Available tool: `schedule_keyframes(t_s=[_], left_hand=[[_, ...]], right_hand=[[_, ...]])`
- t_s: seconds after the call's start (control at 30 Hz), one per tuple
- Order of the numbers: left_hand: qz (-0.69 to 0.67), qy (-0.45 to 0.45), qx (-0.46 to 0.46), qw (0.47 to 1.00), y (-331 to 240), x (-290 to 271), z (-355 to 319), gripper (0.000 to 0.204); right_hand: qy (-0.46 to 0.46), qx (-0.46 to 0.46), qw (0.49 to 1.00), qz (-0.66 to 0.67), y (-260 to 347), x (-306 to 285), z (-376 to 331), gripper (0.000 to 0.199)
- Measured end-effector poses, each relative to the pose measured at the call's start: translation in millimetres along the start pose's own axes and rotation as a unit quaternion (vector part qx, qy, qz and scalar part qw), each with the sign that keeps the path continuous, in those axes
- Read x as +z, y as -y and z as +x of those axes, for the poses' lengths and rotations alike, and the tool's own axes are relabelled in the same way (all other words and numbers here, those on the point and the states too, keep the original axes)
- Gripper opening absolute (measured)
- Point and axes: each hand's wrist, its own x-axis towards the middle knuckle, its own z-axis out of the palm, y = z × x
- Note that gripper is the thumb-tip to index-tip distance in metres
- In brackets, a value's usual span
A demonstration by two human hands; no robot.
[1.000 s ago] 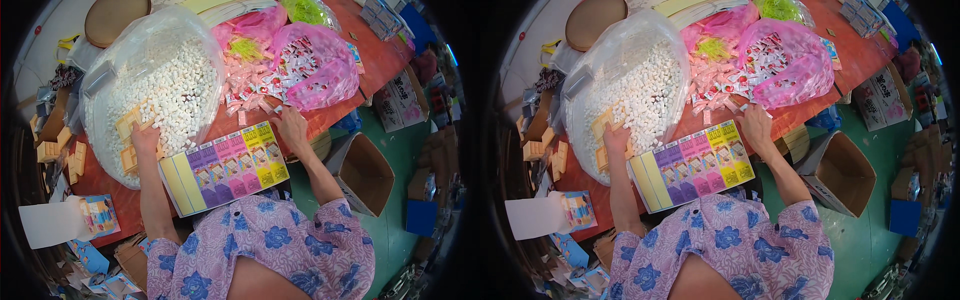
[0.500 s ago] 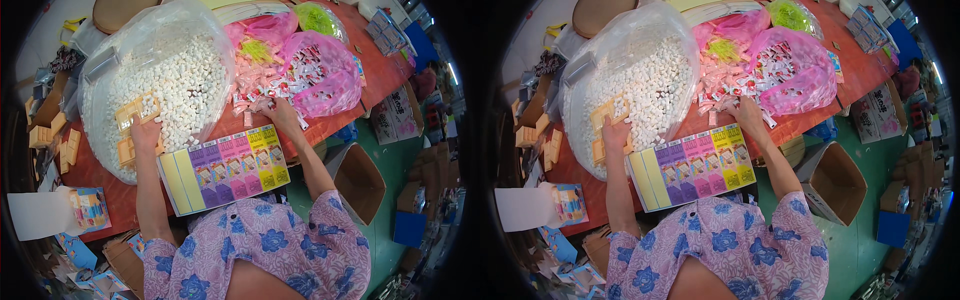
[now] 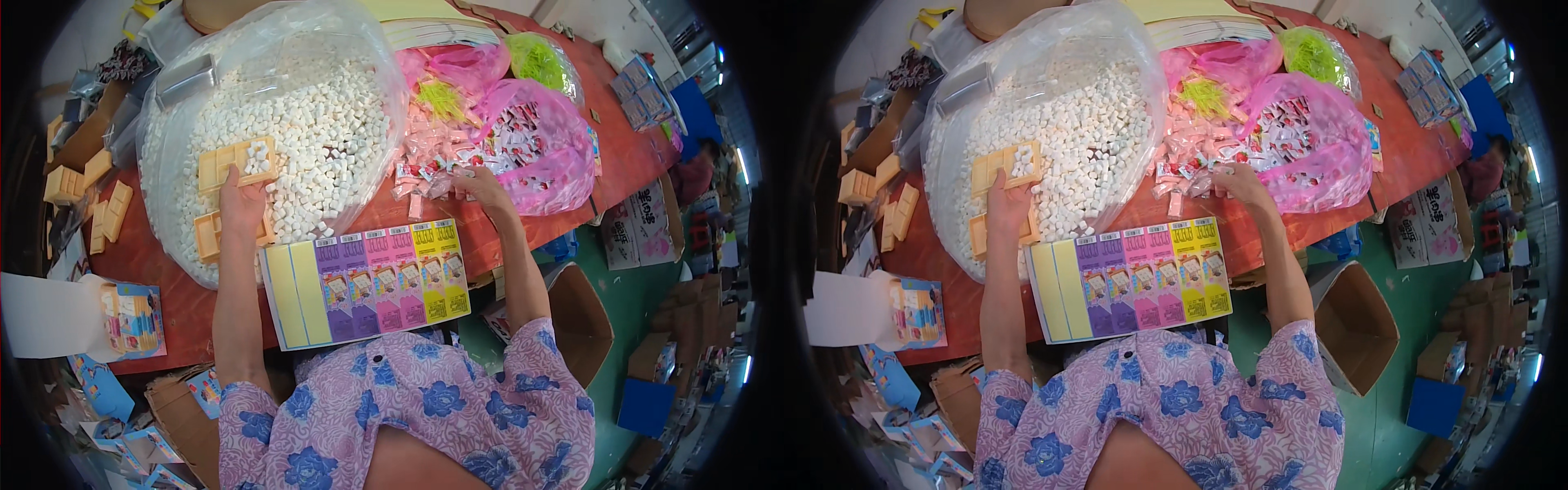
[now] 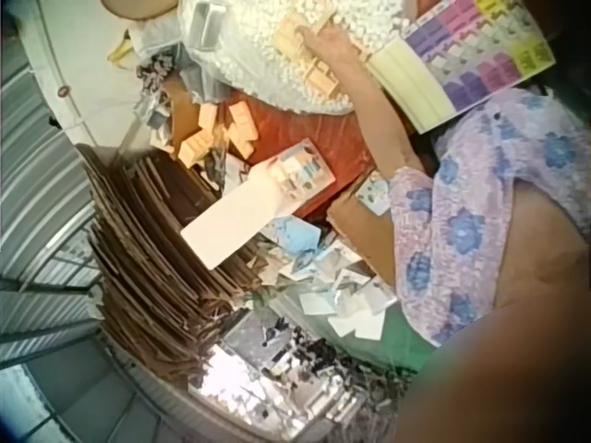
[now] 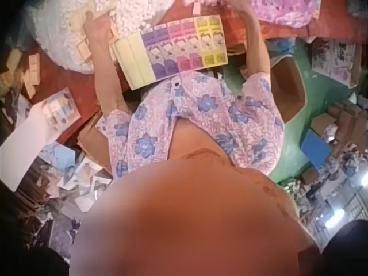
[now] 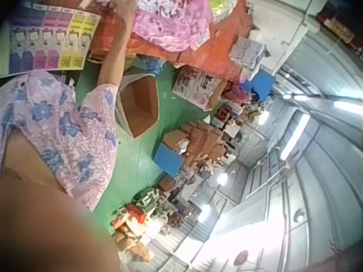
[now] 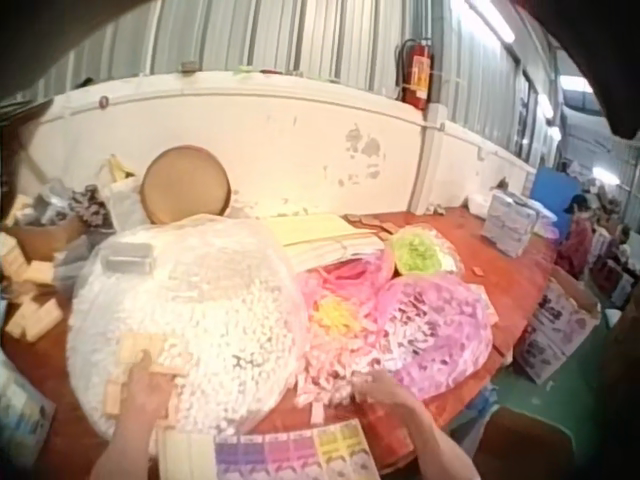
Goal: Scooping small toy bricks into plastic containers, applying labels, and packing them into boxes.
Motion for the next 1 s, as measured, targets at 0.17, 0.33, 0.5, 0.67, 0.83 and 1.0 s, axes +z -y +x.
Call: schedule_keyframes(t_s=[0.17,0.33,0.5,0.67,0.83,1.0], left_hand=[[-0.004,-0.019,0.001,1.0,-2,-8,15,0.032],[0.005,-0.054,0.002,0.999,-8,2,21,0.029],[0.045,-0.082,0.029,0.995,-13,-4,27,0.025],[0.025,-0.011,0.029,0.999,5,-12,30,0.025],[0.106,-0.011,0.047,0.993,-6,-8,6,0.029],[0.054,0.075,0.01,0.996,-4,-9,0,0.035]], right_hand=[[-0.094,0.005,0.991,-0.1,23,8,-12,0.019],[-0.039,-0.057,0.948,-0.312,17,20,-24,0.022],[-0.005,-0.125,0.884,-0.45,10,38,-11,0.02],[0.098,-0.084,0.886,-0.444,16,25,-9,0.015],[0.058,-0.132,0.865,-0.481,36,31,-25,0.014],[-0.004,-0.197,0.885,-0.422,72,31,-15,0.014]])
